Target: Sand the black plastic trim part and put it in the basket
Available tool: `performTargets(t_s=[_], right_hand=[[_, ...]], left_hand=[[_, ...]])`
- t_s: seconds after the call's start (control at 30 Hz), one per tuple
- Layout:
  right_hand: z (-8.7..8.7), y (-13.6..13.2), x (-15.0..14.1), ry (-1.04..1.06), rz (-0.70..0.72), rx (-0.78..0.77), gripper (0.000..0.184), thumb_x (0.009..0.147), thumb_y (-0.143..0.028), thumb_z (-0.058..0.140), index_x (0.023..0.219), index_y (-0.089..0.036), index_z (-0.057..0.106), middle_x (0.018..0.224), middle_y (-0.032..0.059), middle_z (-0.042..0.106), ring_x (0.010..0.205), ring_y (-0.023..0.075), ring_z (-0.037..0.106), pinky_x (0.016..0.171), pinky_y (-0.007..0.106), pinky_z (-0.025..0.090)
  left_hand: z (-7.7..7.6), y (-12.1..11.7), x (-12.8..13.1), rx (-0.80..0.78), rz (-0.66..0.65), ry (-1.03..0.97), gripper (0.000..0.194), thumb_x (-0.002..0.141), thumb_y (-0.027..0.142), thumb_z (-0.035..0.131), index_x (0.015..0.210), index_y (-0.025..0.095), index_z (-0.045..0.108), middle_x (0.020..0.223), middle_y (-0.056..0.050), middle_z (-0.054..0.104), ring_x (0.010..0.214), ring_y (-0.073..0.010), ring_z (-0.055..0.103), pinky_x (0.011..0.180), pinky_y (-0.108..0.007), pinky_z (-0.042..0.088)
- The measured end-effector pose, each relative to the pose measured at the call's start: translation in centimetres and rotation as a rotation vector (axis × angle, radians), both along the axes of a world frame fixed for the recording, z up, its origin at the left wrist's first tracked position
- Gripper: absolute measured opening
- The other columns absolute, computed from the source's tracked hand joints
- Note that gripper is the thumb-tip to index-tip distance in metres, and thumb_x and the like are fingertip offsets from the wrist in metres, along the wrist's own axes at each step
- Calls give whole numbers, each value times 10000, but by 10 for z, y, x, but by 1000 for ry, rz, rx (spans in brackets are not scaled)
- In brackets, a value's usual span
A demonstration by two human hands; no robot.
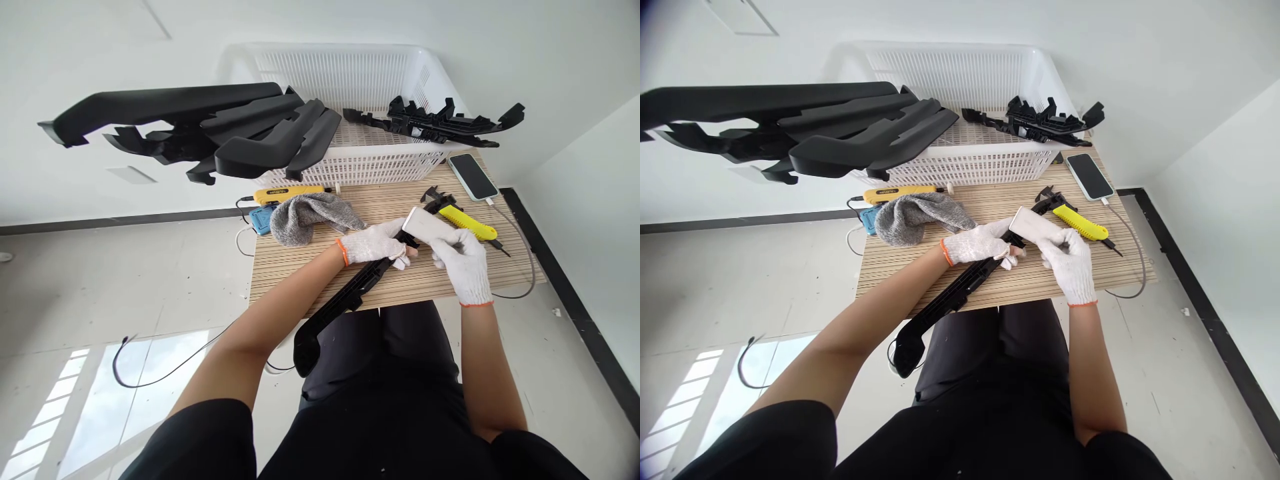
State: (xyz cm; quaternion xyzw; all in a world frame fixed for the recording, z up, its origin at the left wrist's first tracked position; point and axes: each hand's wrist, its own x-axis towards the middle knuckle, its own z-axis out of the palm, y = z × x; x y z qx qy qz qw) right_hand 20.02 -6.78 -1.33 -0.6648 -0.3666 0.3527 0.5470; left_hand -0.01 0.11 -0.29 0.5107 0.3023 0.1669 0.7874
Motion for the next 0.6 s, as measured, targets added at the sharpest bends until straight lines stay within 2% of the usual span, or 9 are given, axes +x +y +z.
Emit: performTargets(t_s=[0.07,0.13,0.23,0.27,0.37,0.43,0.5,0.53,0.6], right_hand=[[0,-1,-1,-35,-60,13,269,709,-302,813,834,-208,594,677,-31,645,597,118,639,486,193,545],[0,-2,-1,-22,-123,56,238,738,-307,778,820,-218,573,629,-52,606,538,99,585,449,178,506],[0,-2,-1,-28,3,-6,288,696,-288,811,795,-224,549,615,-61,596,515,92,548,436,183,487],[-1,-1,-1,-51,4,-28,297,686,-293,822,797,-222,556,621,-56,605,523,97,555,436,187,487],[-1,-1,1,-44,-122,10,266,716,-309,785,792,-227,544,566,-67,570,480,95,517,405,184,438],[0,-3,2,-12,-65,10,288,706,-296,784,752,-231,508,538,-75,547,460,88,491,405,184,427],[1,-4,1,-40,39,-42,317,683,-306,817,743,-226,516,571,-59,582,505,100,538,446,197,477],[1,-4,0,-69,50,-68,318,680,-326,831,756,-222,540,593,-49,601,534,110,564,464,204,497],[1,-4,-5,-101,-22,-71,300,698,-367,827,800,-217,589,606,-42,609,556,120,579,466,207,499]], left_hand=[[0,0,0,2,14,1,856,755,126,806,1528,215,449,976,-86,732,782,-163,746,726,-310,651],[1,0,0,-4,9,-6,878,743,112,811,1532,226,443,1006,-85,731,786,-158,746,720,-299,650],[3,-1,0,-5,-1,-1,854,746,104,812,1517,206,458,974,-81,732,783,-156,746,724,-296,652],[3,-1,0,-1,6,6,854,747,108,815,1517,203,457,966,-82,733,781,-158,746,721,-296,652],[2,0,1,1,16,15,889,745,119,821,1539,216,432,1010,-95,736,785,-160,750,710,-294,653],[0,0,1,10,7,13,915,732,113,825,1546,224,423,1024,-98,739,780,-161,751,712,-299,654],[-2,1,1,30,16,16,901,734,119,823,1538,225,432,1014,-96,742,770,-161,750,717,-307,657],[-3,2,1,41,26,17,877,746,129,815,1533,224,438,1011,-96,743,770,-162,751,719,-309,657],[-3,3,1,60,38,27,814,783,153,790,1521,216,451,1013,-103,746,775,-167,755,715,-303,654]])
